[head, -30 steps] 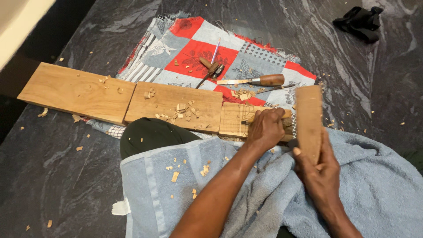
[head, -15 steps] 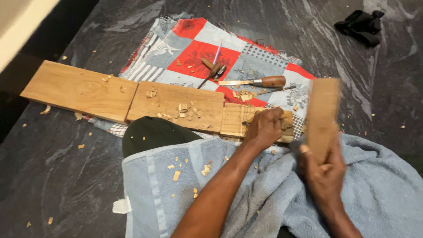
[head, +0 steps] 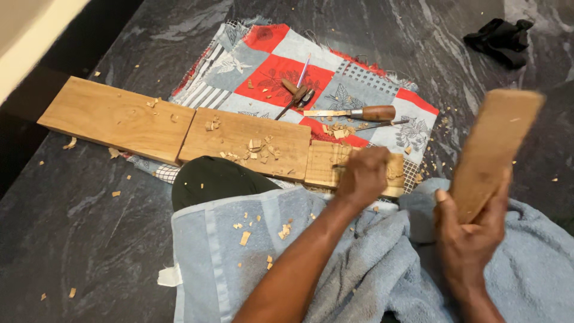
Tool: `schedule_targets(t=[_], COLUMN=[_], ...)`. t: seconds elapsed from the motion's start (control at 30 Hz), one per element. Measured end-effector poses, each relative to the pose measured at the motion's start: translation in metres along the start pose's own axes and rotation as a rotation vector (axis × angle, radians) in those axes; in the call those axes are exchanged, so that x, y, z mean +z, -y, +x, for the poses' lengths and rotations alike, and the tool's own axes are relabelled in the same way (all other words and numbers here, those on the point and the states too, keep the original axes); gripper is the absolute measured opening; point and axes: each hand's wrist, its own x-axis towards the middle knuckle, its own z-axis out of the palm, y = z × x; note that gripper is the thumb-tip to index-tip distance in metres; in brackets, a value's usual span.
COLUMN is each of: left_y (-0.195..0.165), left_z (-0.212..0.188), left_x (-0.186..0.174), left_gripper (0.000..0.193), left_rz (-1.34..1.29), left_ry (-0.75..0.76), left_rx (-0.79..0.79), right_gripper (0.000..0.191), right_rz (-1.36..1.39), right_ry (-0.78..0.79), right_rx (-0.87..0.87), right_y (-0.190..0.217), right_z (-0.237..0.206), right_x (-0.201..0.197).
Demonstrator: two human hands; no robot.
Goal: The person carves a design into a small wooden block using a chisel and a wooden mallet. They repeatedly strike the chisel to remove wood shavings and refine the pattern.
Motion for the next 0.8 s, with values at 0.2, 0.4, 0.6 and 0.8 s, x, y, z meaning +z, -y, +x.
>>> schedule_targets(t=[0.2, 0.4, 0.6, 0.8], left_y=[-0.021, -0.013, -0.005, -0.006], left_z=[-0.014, -0.009, -0.007, -0.006], left_x=[0.007, 0.004, 0.004, 0.002], left_gripper=[0.006, 0.014, 0.008, 0.010], left_rz=[0.058, 0.081, 0.172, 0.159], left_ry=[0.122, 0.093, 0.125, 0.128], left_rx=[0.019, 0.012, -0.060, -0.082], right_gripper=[0.078, 0.076, 0.074, 0.077], right_rz=[0.177, 0.198, 0.198, 0.142], right_ry=[0.099, 0.141, 0.155, 0.143], right_rx=[0.340, 0.348, 0.360, 0.365], right_y=[-0.016, -0.017, -0.013, -0.009], right_z=[-0.004, -0.004, -0.004, -0.002], right_x=[0.005, 0.005, 0.004, 0.004])
